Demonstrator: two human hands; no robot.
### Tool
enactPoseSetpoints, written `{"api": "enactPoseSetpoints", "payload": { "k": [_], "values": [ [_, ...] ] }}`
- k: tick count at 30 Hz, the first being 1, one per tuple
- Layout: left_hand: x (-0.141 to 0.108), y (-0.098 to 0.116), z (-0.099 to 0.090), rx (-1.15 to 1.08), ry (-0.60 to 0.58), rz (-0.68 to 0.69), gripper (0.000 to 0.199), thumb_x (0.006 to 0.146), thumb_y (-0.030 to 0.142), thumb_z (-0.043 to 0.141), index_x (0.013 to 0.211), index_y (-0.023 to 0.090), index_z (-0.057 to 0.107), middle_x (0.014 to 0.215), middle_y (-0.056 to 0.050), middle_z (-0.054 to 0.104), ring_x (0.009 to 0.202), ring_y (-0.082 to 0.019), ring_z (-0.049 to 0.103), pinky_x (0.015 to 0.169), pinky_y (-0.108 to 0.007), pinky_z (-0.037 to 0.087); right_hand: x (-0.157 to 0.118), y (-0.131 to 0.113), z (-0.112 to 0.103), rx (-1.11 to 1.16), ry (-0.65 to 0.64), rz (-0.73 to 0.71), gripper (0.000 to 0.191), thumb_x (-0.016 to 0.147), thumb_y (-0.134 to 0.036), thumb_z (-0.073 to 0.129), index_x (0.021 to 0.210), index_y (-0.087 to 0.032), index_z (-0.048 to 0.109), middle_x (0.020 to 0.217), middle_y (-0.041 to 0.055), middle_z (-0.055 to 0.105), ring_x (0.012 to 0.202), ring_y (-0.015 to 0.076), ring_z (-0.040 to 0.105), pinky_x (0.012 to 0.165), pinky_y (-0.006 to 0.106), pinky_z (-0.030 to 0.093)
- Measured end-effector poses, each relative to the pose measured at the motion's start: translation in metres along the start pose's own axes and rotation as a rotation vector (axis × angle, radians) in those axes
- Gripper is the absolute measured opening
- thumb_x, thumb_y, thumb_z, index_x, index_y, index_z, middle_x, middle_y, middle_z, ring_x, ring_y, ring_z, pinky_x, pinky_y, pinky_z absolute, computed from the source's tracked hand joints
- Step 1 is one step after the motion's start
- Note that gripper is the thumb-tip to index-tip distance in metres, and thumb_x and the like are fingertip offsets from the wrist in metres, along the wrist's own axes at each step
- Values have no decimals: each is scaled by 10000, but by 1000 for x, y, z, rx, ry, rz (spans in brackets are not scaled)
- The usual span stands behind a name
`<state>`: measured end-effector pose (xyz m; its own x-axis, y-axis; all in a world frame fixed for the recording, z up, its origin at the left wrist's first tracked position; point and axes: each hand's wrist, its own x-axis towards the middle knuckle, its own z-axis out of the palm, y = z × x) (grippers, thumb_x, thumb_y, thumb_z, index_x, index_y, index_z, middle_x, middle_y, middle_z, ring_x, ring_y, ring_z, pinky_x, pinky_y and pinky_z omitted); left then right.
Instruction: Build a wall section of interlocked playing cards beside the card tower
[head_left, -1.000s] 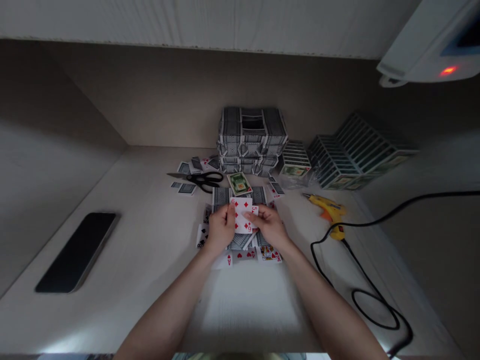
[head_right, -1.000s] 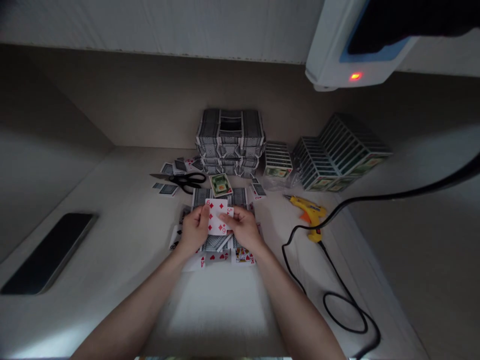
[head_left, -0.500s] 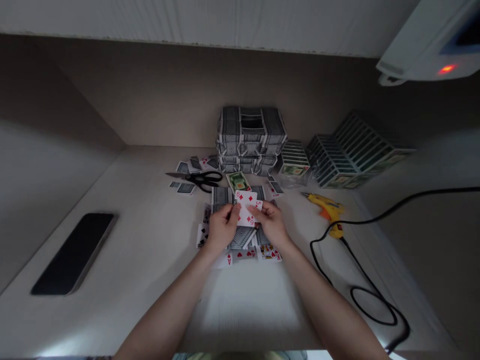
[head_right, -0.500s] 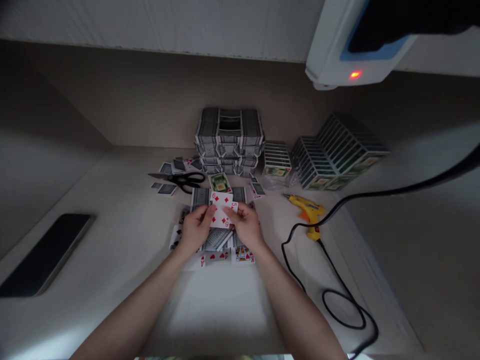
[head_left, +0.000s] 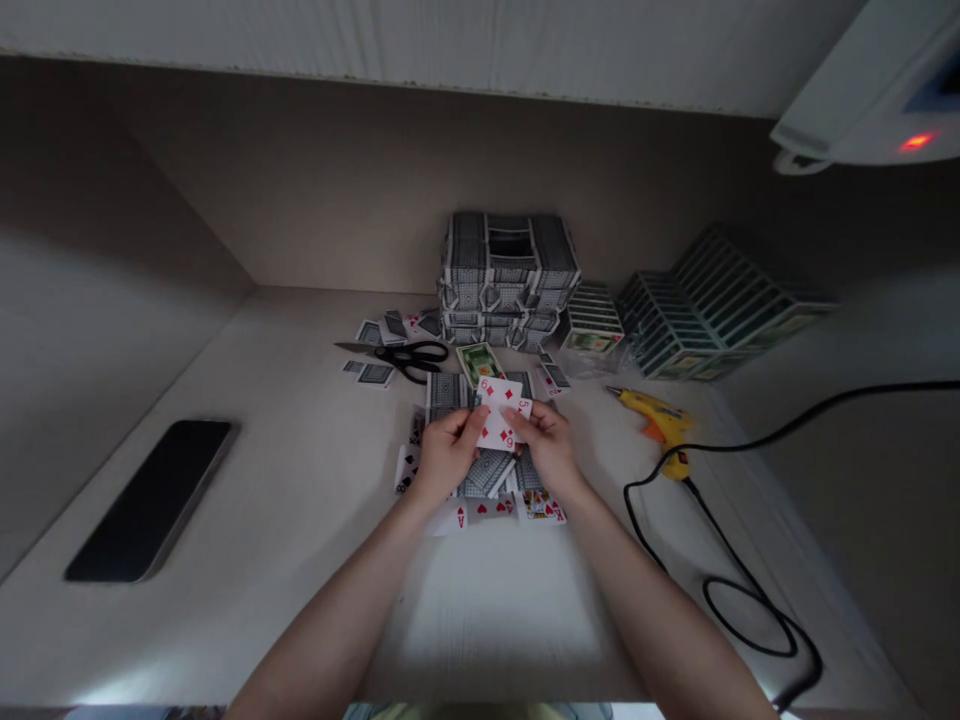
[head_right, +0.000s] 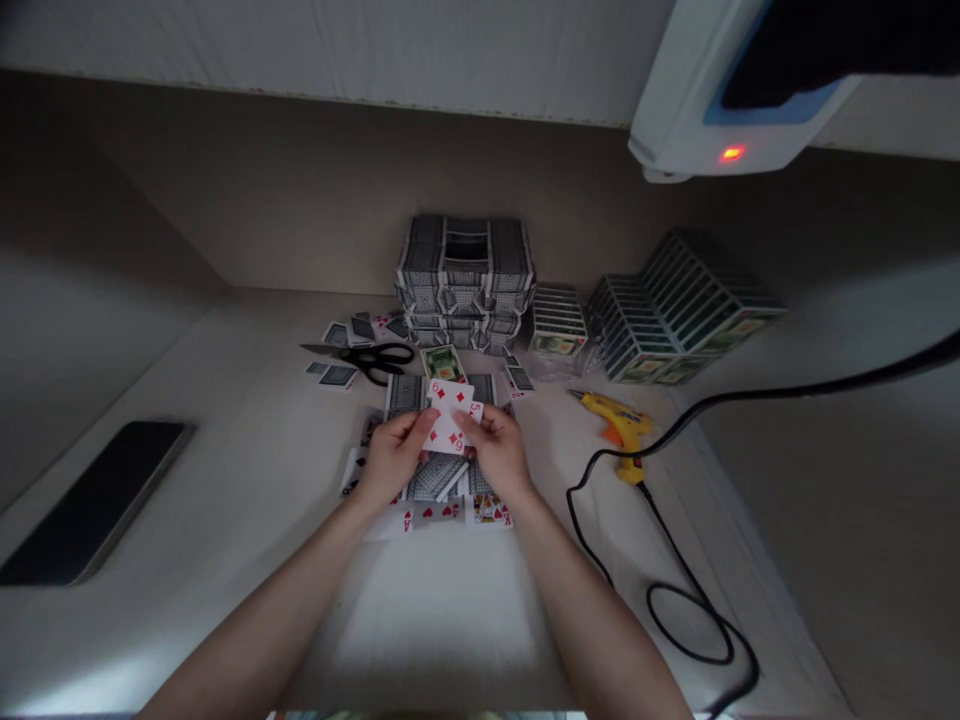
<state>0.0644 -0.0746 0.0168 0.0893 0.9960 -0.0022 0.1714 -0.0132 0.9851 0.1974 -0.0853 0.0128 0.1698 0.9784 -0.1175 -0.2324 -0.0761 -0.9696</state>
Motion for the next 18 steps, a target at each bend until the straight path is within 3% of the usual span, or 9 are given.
{"api": "enactPoseSetpoints", "payload": {
  "k": [4, 12, 18],
  "values": [
    [-2, -1, 0, 44, -35, 40, 391, 774, 465, 504, 521, 172, 450, 454, 44, 453, 457, -80, 396, 472, -195, 295, 3, 1, -2, -9, 47, -19, 272, 628, -422, 701, 724, -177, 630, 521, -38, 588, 418, 81, 450, 379, 196, 321],
    [1, -7, -1, 105, -1, 97, 444, 799, 478, 468, 491, 171, 379, 443, 55, 334, 443, -72, 305, 437, -207, 225, 3, 2, -2, 26, -4, -20, 266, 600, -403, 725, 707, -175, 637, 545, -31, 606, 429, 84, 448, 405, 207, 337],
    [4, -6, -5, -17, -85, -17, 466, 765, 527, 505, 489, 165, 410, 424, 57, 362, 398, -63, 323, 409, -207, 235, 2, 1, -1, 47, -5, -20, 248, 606, -388, 726, 701, -177, 635, 524, -41, 585, 428, 79, 442, 409, 202, 342]
  ]
}}
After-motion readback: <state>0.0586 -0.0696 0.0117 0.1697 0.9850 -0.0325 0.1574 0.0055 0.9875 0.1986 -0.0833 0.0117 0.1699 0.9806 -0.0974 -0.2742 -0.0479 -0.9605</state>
